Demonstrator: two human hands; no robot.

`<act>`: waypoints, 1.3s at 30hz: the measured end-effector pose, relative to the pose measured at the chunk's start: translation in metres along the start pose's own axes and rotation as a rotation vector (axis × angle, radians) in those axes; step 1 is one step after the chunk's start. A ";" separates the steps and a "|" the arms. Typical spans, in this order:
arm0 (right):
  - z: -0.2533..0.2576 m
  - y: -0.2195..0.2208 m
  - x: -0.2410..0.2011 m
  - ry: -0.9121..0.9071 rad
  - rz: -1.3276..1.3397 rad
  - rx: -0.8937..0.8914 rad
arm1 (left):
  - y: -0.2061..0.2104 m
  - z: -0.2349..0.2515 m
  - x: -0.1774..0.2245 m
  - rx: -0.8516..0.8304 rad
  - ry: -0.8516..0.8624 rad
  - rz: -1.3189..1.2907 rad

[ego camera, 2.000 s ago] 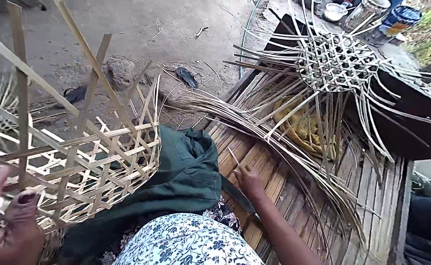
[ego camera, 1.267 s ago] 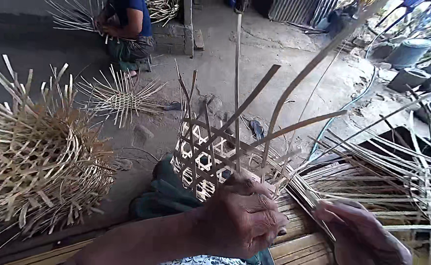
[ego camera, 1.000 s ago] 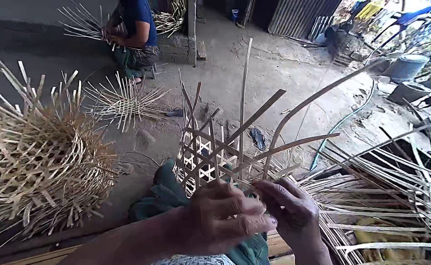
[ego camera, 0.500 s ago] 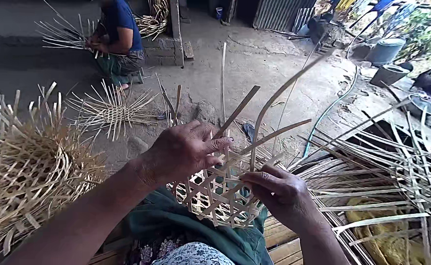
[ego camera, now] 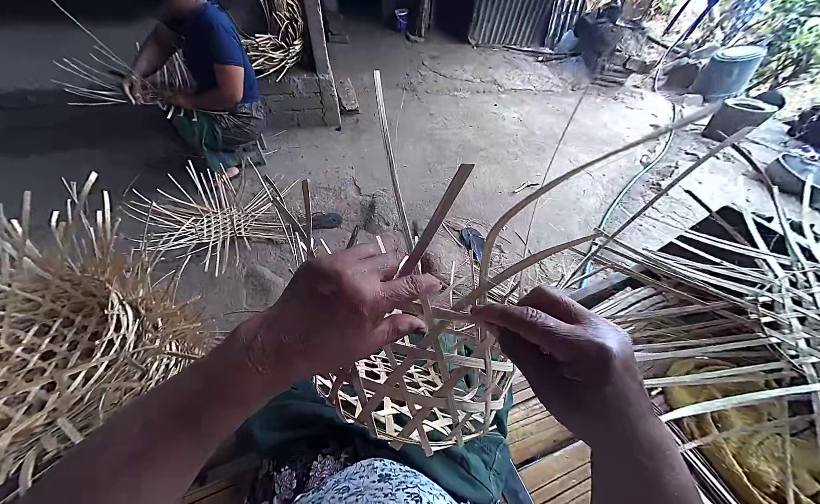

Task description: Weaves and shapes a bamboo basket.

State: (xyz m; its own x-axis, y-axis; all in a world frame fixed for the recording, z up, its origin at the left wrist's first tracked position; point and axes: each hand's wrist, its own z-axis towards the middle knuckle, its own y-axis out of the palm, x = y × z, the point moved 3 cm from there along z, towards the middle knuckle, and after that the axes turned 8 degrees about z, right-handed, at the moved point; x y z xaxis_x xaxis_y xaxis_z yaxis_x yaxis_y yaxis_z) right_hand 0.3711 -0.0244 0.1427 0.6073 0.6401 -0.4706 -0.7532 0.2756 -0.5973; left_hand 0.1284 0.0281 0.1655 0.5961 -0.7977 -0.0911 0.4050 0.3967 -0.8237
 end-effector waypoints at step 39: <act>-0.011 0.048 0.012 0.178 0.696 0.262 | 0.010 -0.012 -0.009 0.108 -0.227 -0.179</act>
State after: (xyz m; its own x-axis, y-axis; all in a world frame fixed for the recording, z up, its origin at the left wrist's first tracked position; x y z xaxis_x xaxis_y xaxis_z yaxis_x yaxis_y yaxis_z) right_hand 0.3450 -0.0118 0.1017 -0.0147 0.6090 -0.7930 -0.9989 0.0264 0.0388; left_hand 0.1189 0.0339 0.1515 0.6433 -0.7422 0.1881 0.5822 0.3146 -0.7497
